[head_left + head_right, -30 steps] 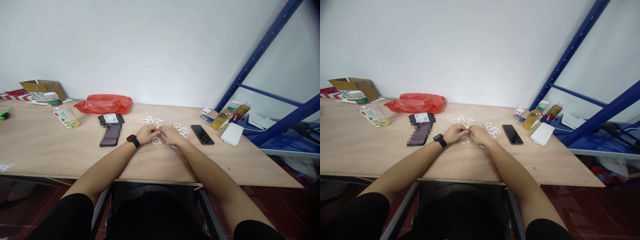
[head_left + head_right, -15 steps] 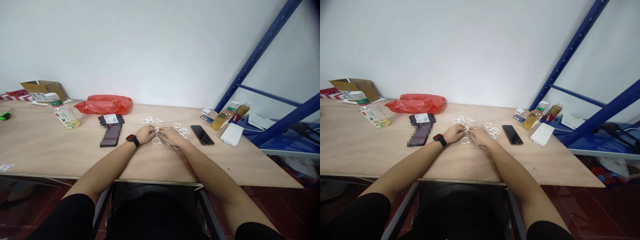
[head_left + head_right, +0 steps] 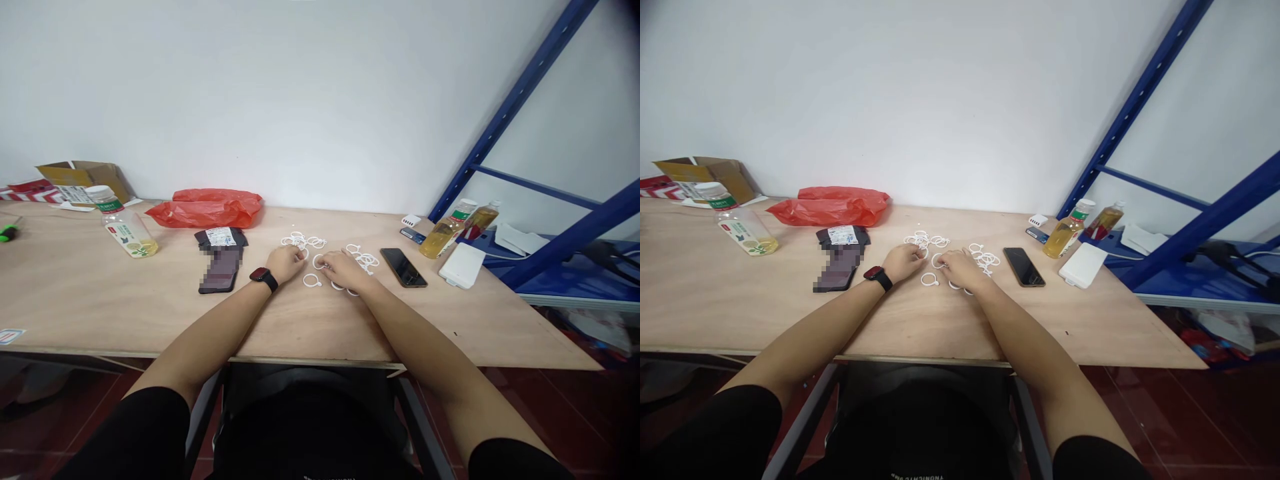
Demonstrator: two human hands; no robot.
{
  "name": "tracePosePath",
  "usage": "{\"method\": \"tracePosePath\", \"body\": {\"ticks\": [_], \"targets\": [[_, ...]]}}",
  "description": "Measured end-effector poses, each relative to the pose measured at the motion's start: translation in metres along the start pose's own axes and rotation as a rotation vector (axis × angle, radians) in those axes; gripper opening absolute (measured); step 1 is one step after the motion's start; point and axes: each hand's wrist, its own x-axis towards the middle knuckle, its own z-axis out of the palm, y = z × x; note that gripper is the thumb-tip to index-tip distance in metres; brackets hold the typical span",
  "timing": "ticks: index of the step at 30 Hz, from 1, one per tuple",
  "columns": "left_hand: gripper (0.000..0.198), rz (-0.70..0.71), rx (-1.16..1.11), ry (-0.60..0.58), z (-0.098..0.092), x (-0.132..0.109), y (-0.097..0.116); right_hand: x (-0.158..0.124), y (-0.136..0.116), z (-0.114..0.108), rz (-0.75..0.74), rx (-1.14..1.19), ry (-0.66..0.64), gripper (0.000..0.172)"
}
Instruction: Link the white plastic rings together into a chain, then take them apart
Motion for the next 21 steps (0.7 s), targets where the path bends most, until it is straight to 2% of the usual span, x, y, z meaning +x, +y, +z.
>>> {"method": "tracePosePath", "body": {"ticks": [4,7,9,13,16,18,21], "targets": [[0.012,-0.047,0.096,0.023,0.000,-0.001,-0.003,0.003,0.002,-0.001,0.010,0.026,0.072,0.023],[0.020,-0.053,0.075,0.063,-0.002,-0.001,-0.001,0.003,0.001,-0.002,0.011,0.045,0.100,0.021],[0.034,0.023,0.006,0.102,-0.005,-0.001,0.003,0.002,0.000,-0.004,0.011,0.064,0.124,0.019],[0.064,0.312,-0.126,0.091,-0.010,-0.001,0.012,0.000,-0.004,-0.005,-0.010,0.109,0.150,0.013],[0.050,0.419,-0.159,0.008,-0.012,-0.002,0.018,-0.001,-0.007,-0.005,-0.038,0.141,0.145,0.013],[0.039,0.424,-0.171,-0.029,-0.013,-0.002,0.020,-0.001,-0.008,-0.005,-0.040,0.171,0.160,0.017],[0.037,0.402,-0.203,-0.006,-0.015,-0.002,0.020,-0.001,-0.006,-0.005,-0.021,0.207,0.208,0.022]]}}
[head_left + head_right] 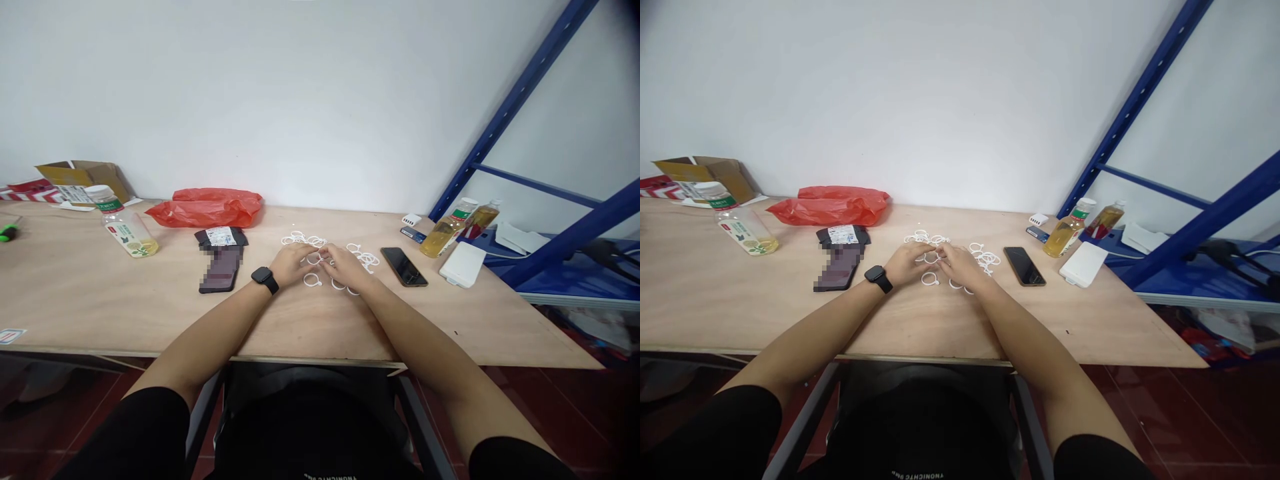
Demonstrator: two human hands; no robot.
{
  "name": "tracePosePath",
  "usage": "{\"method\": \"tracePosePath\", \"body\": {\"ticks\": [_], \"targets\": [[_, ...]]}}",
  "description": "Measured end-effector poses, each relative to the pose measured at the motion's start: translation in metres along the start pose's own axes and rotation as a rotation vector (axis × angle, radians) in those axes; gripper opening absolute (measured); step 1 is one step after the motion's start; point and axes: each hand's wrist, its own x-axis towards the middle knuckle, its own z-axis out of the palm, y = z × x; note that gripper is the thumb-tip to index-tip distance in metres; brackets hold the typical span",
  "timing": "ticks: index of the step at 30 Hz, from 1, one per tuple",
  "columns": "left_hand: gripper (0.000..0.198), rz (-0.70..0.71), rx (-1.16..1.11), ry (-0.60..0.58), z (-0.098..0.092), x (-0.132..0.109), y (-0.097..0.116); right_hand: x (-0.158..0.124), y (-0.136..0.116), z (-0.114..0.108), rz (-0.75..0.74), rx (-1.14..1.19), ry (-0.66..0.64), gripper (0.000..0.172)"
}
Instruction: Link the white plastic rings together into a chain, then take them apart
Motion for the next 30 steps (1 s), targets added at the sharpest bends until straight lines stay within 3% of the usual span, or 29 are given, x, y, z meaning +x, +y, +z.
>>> {"method": "tracePosePath", "body": {"ticks": [7,15,23,28,30], "targets": [[0.042,-0.017,-0.027,0.096,-0.001,0.000,-0.001,0.003,0.002,-0.002,0.018,-0.216,-0.037,0.027],[0.039,-0.145,-0.139,0.186,0.004,-0.001,0.001,0.004,0.002,-0.002,-0.021,-0.235,-0.044,0.031],[0.038,-0.201,-0.178,0.151,0.007,0.000,0.000,0.005,0.002,-0.001,-0.013,-0.227,-0.035,0.029],[0.064,-0.139,-0.016,0.078,0.003,-0.001,-0.010,0.005,0.008,0.001,0.013,-0.167,-0.008,0.027],[0.060,-0.192,0.058,0.078,0.001,-0.002,-0.016,0.004,0.014,0.001,0.017,-0.157,-0.013,0.026]]}}
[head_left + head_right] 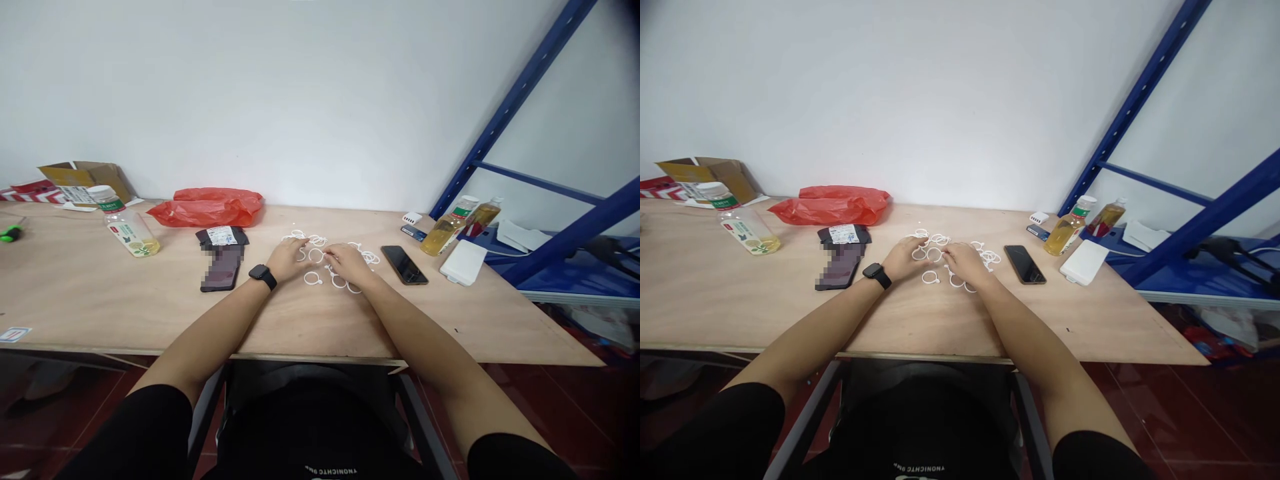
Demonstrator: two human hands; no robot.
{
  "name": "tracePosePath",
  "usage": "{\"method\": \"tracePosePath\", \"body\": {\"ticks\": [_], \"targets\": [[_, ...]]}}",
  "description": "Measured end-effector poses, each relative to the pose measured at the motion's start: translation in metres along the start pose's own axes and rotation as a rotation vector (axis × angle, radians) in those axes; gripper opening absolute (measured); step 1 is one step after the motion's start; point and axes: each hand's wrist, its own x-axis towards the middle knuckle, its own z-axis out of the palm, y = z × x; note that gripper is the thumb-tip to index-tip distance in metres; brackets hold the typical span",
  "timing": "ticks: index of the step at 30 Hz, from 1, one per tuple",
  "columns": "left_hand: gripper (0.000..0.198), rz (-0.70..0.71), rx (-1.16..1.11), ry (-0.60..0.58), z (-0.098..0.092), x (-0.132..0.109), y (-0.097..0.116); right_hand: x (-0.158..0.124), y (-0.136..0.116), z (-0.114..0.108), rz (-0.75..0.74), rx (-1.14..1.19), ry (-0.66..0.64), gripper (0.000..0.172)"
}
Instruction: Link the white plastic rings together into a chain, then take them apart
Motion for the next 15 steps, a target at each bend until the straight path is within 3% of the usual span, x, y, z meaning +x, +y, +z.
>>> {"method": "tracePosePath", "body": {"ticks": [4,8,12,15], "targets": [[0.031,-0.247,0.154,0.013,0.000,-0.001,-0.015,-0.002,0.012,0.000,0.012,-0.028,-0.061,0.024],[0.020,-0.402,0.217,-0.089,-0.001,-0.002,-0.029,-0.003,0.018,0.001,0.075,-0.073,-0.089,0.028],[0.006,-0.439,0.186,-0.159,0.000,-0.002,-0.030,-0.003,0.013,0.001,0.097,-0.033,-0.022,0.033],[0.008,-0.319,0.163,-0.123,0.000,-0.001,-0.020,-0.003,0.006,0.001,0.032,0.029,0.044,0.029]]}}
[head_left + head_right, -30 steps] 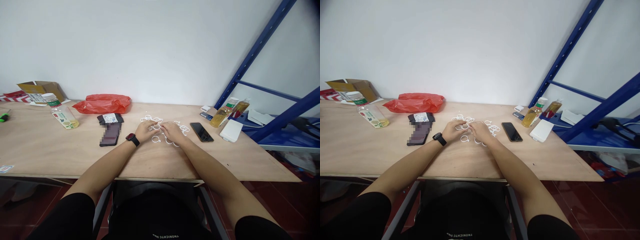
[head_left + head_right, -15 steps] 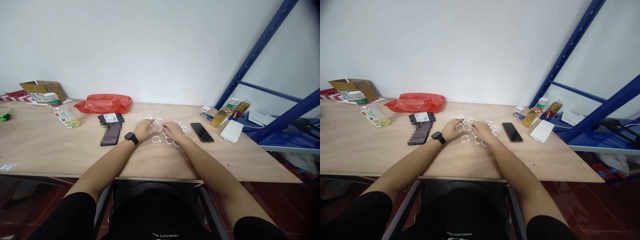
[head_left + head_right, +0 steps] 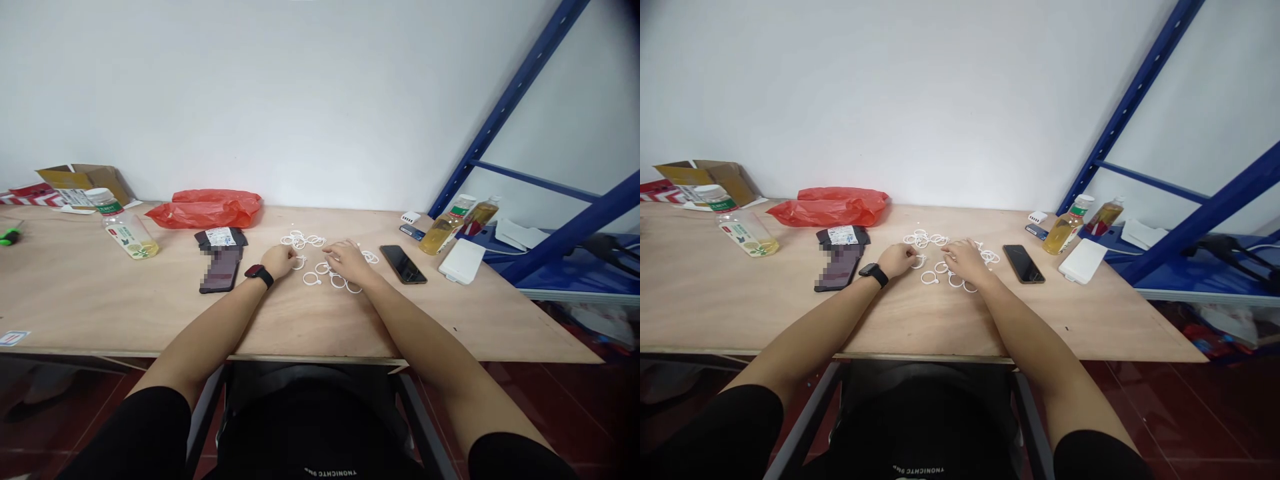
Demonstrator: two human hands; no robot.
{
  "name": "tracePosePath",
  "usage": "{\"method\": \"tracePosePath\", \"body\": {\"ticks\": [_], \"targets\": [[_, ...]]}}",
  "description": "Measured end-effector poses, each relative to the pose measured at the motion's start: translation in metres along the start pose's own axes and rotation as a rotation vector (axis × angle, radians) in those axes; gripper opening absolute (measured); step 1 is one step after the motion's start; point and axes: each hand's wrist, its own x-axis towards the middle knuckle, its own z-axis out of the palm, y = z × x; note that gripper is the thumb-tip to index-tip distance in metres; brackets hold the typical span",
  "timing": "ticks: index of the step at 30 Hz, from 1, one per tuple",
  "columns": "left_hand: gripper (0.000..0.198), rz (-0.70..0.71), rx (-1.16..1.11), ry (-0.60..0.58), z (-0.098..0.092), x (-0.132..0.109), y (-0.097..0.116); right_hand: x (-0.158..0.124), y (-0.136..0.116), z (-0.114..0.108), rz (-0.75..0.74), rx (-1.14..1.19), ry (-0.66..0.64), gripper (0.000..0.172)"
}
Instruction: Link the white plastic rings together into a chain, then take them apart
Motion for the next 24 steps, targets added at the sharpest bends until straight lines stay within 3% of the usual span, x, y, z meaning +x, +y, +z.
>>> {"method": "tracePosePath", "body": {"ticks": [4,9,16,20,24], "targets": [[0.013,0.236,-0.099,0.158,-0.004,-0.004,0.018,0.001,-0.008,0.004,-0.145,0.058,0.113,0.028],[0.013,0.414,-0.128,0.176,-0.007,-0.009,0.032,0.001,-0.012,0.007,-0.293,0.101,0.197,0.022],[0.012,0.417,-0.195,0.168,0.002,-0.005,0.030,0.001,-0.012,0.011,-0.274,0.192,0.210,0.015],[0.011,0.388,-0.229,0.238,0.005,-0.003,0.028,0.001,-0.013,0.011,-0.173,0.285,0.236,0.023],[0.011,0.391,-0.240,0.225,0.004,-0.005,0.029,0.000,-0.013,0.010,-0.165,0.311,0.225,0.023]]}}
